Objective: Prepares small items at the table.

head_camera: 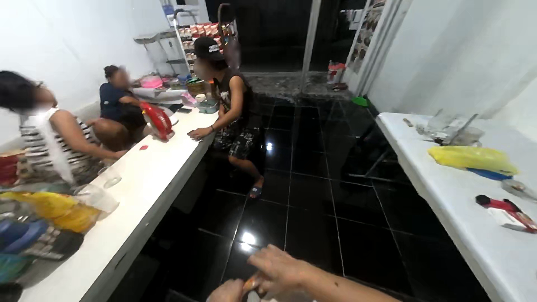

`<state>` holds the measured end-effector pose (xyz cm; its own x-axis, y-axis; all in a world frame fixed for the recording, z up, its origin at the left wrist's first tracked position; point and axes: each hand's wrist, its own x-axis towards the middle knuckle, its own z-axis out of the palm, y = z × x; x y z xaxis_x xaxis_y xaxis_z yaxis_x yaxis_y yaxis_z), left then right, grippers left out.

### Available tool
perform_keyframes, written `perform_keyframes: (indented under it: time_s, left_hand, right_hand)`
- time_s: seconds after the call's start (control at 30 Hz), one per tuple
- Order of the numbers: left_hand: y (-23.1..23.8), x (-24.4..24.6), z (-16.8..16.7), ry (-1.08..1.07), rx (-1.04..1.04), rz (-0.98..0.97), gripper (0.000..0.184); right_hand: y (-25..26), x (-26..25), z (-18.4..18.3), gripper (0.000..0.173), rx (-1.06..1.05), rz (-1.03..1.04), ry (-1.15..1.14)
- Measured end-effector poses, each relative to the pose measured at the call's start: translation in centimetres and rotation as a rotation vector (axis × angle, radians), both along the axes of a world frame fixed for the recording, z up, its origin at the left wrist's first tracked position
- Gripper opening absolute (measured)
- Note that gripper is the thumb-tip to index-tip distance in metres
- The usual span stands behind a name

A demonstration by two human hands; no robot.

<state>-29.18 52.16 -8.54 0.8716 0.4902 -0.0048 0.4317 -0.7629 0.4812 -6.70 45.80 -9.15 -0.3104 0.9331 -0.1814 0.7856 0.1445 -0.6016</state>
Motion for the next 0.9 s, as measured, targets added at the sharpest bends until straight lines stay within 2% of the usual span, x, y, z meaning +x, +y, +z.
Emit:
perform_keyframes:
  time_s: [0.07,0.17,0.23,0.33,0.4,0.5,0.57,0.63,0.7,0.8,0.9]
  left_hand:
    - [1.3,0.5,-1.4,-0.119,0.054,-0.030,0.014]
    - [4.5,1.3,-1.8,-0.220,0.091,-0.044,0.012]
    - [7.4,1.2,-1.4,-0.264,0.091,-0.033,0.015]
    - [11.7,1.5,-0.3,-0.272,0.030,0.023,0.023]
    - [14.5,2.5,0.2,-0.309,-0.036,0.103,0.027]
    - [17.9,4.8,0.3,-0.422,-0.333,0.275,0.025]
    - [18.8,7.0,0.2,-0.508,-0.590,0.386,0.021]
    - [19.0,9.5,-0.3,-0.573,-0.724,0.519,0.022]
    - [19.0,11.6,-0.8,-0.631,-0.690,0.610,0.024]
    - [19.6,13.3,-1.9,-0.643,-0.534,0.659,0.040]
    - [21.1,13.1,-2.6,-0.571,-0.357,0.662,0.038]
  right_hand:
    - [1.7,-0.5,1.2,0.052,-0.143,0.031,0.068]
    - [4.1,-0.1,0.7,0.031,-0.277,-0.006,0.208]
    - [5.7,1.0,0.4,0.023,-0.332,-0.038,0.315]
    - [8.8,3.2,0.9,0.027,-0.506,-0.090,0.426]
    - [11.1,4.5,1.6,0.023,-0.583,-0.110,0.608]
    - [14.5,5.9,2.2,0.016,-0.636,-0.010,1.111]
    - [17.1,6.5,2.4,0.021,-0.631,0.115,1.335]
    - [19.4,7.0,2.5,0.023,-0.624,0.130,1.518]
    - [21.4,7.3,2.8,0.028,-0.626,-0.076,1.671]
    - [24.3,7.4,1.6,0.037,-0.610,-0.271,1.804]
    - [26.7,6.7,0.9,0.046,-0.618,-0.416,1.658]
